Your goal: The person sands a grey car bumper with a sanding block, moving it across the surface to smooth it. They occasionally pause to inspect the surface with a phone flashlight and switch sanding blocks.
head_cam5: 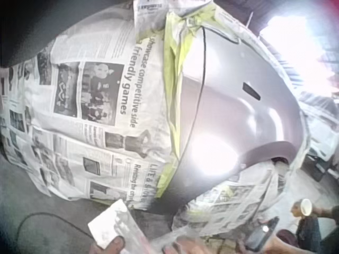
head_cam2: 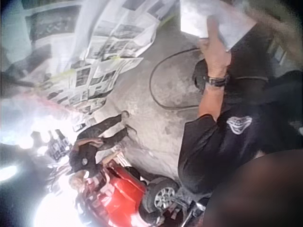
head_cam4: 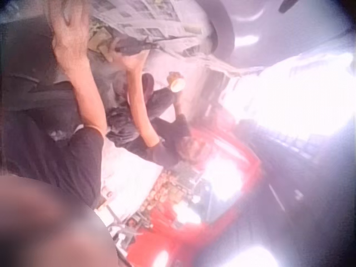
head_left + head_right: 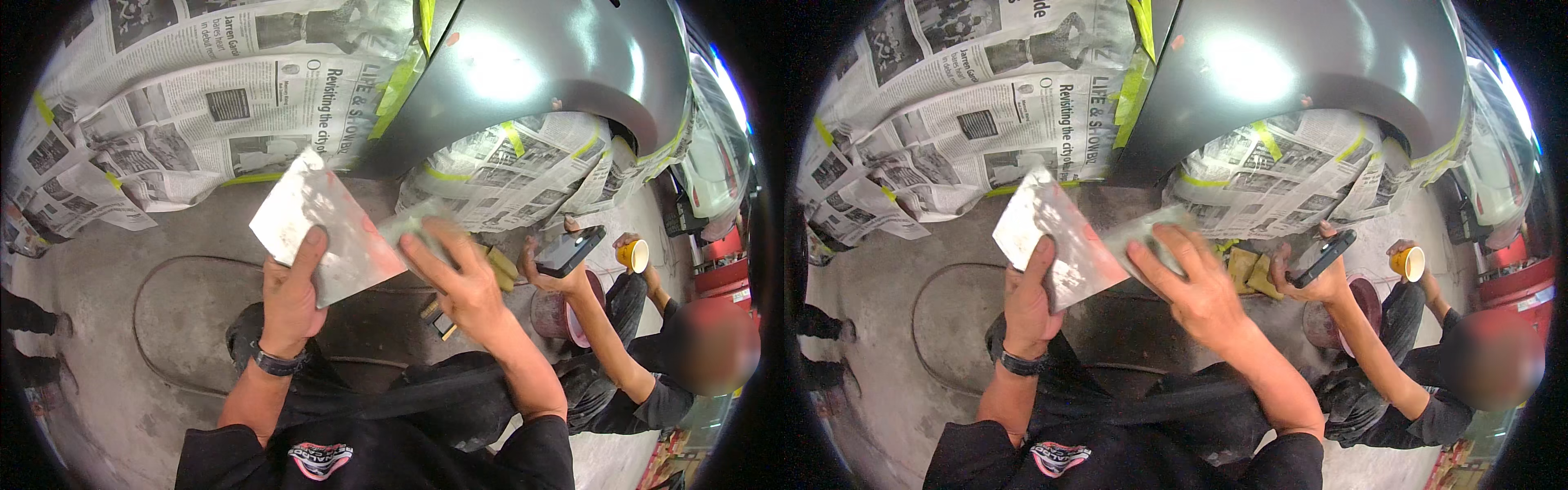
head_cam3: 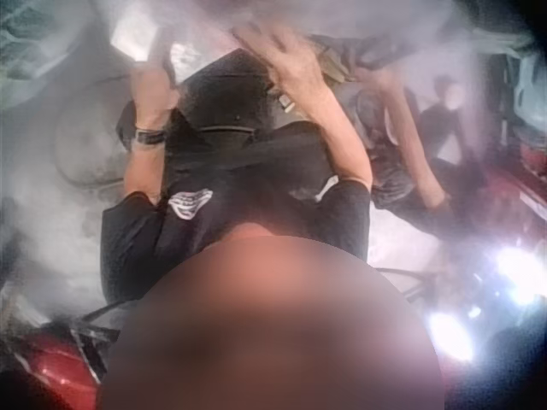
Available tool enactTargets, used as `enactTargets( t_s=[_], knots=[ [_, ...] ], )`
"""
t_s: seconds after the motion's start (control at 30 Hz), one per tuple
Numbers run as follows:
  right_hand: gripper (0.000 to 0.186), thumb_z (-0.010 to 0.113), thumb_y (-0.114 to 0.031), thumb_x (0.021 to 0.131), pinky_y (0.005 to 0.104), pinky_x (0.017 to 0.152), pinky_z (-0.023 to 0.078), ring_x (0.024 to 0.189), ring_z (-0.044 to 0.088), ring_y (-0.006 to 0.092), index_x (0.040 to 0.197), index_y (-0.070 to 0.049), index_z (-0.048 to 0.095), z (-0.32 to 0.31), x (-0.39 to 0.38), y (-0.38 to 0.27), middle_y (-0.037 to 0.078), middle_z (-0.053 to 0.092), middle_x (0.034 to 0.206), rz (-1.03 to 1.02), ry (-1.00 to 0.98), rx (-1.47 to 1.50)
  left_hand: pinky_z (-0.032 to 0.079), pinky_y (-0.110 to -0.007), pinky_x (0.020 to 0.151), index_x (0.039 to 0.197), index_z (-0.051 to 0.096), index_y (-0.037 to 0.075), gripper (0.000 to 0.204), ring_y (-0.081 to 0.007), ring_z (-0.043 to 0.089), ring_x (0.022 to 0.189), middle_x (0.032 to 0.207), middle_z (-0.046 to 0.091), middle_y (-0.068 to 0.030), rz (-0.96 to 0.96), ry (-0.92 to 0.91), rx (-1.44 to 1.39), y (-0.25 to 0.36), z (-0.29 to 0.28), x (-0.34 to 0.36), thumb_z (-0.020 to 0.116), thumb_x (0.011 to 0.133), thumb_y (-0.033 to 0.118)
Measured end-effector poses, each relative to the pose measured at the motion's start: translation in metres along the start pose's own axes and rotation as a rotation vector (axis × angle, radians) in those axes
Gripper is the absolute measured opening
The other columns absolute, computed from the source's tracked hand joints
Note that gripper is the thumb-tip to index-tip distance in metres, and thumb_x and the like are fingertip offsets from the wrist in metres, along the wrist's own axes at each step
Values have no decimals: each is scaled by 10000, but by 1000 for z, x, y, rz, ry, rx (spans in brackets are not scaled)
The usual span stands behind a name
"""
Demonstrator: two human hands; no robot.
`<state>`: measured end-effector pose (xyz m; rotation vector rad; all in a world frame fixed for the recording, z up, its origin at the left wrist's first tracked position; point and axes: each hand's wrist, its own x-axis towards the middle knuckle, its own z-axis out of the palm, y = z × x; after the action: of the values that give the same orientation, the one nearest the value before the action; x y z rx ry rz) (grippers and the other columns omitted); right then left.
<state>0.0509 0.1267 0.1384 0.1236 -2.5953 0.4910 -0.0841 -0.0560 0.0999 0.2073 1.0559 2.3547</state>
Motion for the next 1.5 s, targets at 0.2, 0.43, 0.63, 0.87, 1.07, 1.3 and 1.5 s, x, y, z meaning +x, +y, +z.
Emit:
enactTargets(
  t_s=[0.2,0.43,0.63,0.87,1.07,1.3,1.5],
  knots=[
    [458,591,-177,859,593,995,450,1165,597,415,1312,-146,653,-8,-11,2,154,593,1311,-76,85,-296,482,-256,833,1184,661,-10,263,-86,608,951,1089,699,-31,224,17,361,9,3,0,664,987,165],
    [465,642,-193,821,582,1021,423,1174,595,401,1284,-166,675,-14,-2,-12,139,615,1283,-115,36,-445,473,-248,810,1122,678,-23,249,-81,600,916,1037,705,-31,223,37,420,8,7,-3,681,979,182],
    [453,640,-182,819,583,1023,424,1186,587,403,1269,-158,685,-16,-2,-11,139,615,1282,-105,25,-469,474,-248,815,1133,677,-22,247,-77,594,930,1045,704,-30,198,34,391,7,11,-1,675,979,170],
    [456,632,-181,821,595,1015,423,1191,583,406,1274,-162,683,-17,-2,-11,127,610,1296,-92,-31,-450,479,-252,821,1135,684,-26,237,-77,599,928,1040,708,-33,195,29,396,5,11,-1,658,988,158],
    [450,598,-229,852,614,1022,403,1186,574,388,1295,-182,666,-15,-6,-5,104,599,1311,-112,36,-461,482,-253,819,1113,693,-19,220,-76,603,915,1036,708,-30,171,54,359,5,13,-2,665,986,158],
    [469,599,-242,833,629,1060,365,1210,561,365,1293,-173,662,-13,-8,-9,106,592,1295,-107,-72,-434,479,-244,805,1104,694,-11,212,-70,601,902,1030,708,-30,165,83,394,0,6,-2,683,975,157],
    [481,605,-191,811,646,1064,347,1197,575,349,1286,-159,669,-24,-10,-11,109,605,1278,-80,-185,-403,473,-241,771,1078,685,-12,171,-44,575,871,999,689,14,265,241,224,3,6,13,672,974,123]
  ],
)
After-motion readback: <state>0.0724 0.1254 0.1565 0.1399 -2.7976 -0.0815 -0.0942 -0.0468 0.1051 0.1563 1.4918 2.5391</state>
